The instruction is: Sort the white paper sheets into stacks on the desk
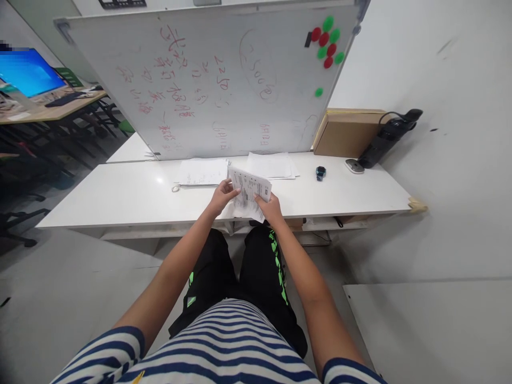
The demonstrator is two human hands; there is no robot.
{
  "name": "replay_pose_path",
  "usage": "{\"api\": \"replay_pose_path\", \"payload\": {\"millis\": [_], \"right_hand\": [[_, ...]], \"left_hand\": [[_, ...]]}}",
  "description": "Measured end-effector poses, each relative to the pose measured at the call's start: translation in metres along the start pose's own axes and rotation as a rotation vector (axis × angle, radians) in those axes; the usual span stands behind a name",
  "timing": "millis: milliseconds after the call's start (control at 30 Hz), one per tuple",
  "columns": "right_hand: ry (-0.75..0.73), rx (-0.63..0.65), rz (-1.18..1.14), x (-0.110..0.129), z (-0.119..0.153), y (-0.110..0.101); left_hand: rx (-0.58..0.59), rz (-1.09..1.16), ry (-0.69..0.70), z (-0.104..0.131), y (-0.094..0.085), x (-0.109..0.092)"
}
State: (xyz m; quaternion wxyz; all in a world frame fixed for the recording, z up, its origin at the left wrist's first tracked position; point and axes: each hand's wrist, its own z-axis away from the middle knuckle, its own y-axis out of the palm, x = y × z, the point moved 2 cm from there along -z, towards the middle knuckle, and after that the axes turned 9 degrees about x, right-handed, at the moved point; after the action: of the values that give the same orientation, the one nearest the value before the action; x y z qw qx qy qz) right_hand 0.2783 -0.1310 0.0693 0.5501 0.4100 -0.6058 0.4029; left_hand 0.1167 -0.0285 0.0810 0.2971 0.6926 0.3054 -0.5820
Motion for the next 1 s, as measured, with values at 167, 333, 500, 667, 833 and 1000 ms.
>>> {"api": "replay_pose_path", "payload": {"millis": [167, 333, 500, 667, 833, 1000], "right_hand": [[-0.017, -0.050, 0.060, 0.005, -0.001, 0.004], [-0.086, -0.027, -0.008, 0.014, 0.000, 0.011], [-0.027, -0.027, -0.007, 0.006, 0.005, 0.019], [-0.022, -0.049, -0.002, 0.000, 0.011, 0.020], [0.020, -0.013, 0.059, 0.000, 0.014, 0.020], [-0.044, -0.049, 0.097, 0.002, 0.023, 0.009]], "left_hand": [[0.014, -0.130, 0.029, -0.001, -0.003, -0.005], [-0.007, -0.029, 0.022, -0.003, 0.004, -0.010], [0.004, -0.060, -0.070, 0.001, 0.015, -0.005], [-0.012, -0.123, -0.062, 0.009, 0.020, 0.002], [-0.048, -0.237, -0.091, 0.015, 0.022, 0.003], [-0.058, -0.374, -0.013, 0.028, 0.025, -0.002]]}}
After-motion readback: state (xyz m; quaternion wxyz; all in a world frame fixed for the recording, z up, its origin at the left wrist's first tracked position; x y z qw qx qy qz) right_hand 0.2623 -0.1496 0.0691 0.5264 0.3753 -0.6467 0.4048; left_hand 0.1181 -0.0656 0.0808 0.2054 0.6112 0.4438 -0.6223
